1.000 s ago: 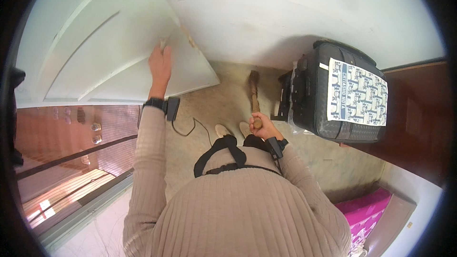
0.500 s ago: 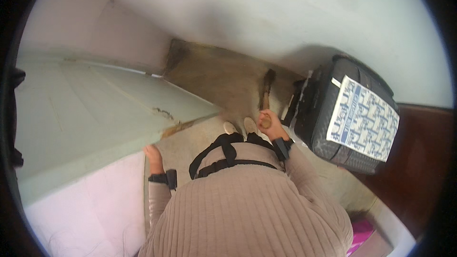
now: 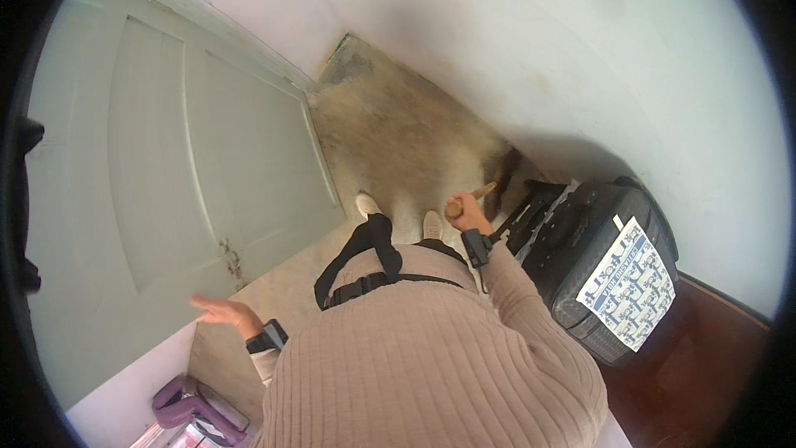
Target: The person sweeps a concrete floor with a broom and dustpan, moving from an outdoor corridor into a bedroom. They gather debris into the dustpan and continue sweeping around furniture and under a bed.
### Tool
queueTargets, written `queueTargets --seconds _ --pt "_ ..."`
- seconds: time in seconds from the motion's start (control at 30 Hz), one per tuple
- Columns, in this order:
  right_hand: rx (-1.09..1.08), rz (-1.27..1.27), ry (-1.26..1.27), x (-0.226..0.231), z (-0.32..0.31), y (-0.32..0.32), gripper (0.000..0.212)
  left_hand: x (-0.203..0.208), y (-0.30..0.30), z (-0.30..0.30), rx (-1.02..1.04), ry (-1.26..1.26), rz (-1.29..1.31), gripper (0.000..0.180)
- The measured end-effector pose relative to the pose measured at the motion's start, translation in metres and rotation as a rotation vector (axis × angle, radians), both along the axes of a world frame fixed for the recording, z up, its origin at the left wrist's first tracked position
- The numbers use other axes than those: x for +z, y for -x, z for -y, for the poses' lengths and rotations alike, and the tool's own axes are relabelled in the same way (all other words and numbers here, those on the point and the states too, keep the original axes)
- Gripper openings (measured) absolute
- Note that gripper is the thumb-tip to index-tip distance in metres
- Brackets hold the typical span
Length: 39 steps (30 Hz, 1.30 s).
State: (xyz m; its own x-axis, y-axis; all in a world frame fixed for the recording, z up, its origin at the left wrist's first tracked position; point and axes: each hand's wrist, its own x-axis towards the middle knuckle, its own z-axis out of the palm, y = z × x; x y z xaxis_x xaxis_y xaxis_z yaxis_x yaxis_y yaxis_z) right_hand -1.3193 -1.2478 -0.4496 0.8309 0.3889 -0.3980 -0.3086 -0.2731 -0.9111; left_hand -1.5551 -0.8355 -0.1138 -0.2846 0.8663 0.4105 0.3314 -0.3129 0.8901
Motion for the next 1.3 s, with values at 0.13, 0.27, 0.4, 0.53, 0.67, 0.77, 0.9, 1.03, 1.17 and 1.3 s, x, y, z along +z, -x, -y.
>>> queueTargets --seconds 0.13,0.27,0.4,0.53,0.67,0.77,0.9,1.03,1.17,1.3 --pt "0.106 0.079 -0.158 -0.012 -0.079 -0.002 0.038 -0.027 0.051 -0.086 0.091 0.108 0.098 0.065" --pt "-0.411 -1.218 -0.498 0.02 -0.171 -0.024 0.035 -0.061 0.103 -0.168 0.187 0.105 0.094 0.071" --pt "0.307 -0.496 -0.352 0.045 -0.196 -0.051 0.018 -0.093 0.126 -0.211 0.322 0.222 -0.037 0.067" --pt "-0.068 -1.135 -0.339 0.091 -0.168 -0.085 0.018 -0.114 0.14 -0.231 0.333 0.28 -0.019 0.071" --pt "-0.091 -0.925 0.048 0.121 -0.155 -0.127 0.019 -0.144 0.168 -0.242 0.328 0.224 -0.2 0.064" --pt "0.002 -0.695 0.193 0.098 -0.155 -0.158 0.021 -0.184 0.177 -0.236 0.245 -0.029 -0.505 0.058" --pt "0.218 -0.803 0.31 0.043 -0.167 -0.173 0.022 -0.241 0.138 -0.172 0.174 0.433 0.07 0.049" --pt "0.111 -1.177 0.215 0.064 -0.144 -0.205 0.047 -0.281 0.058 -0.079 -0.144 0.967 0.074 0.041" --pt "0.197 -1.043 0.099 0.115 -0.128 -0.263 0.075 -0.294 -0.001 -0.013 -0.302 1.289 -0.094 0.038" --pt "0.23 -0.83 0.233 0.09 -0.167 -0.309 0.084 -0.287 -0.034 0.022 -0.321 1.411 -0.032 0.037"
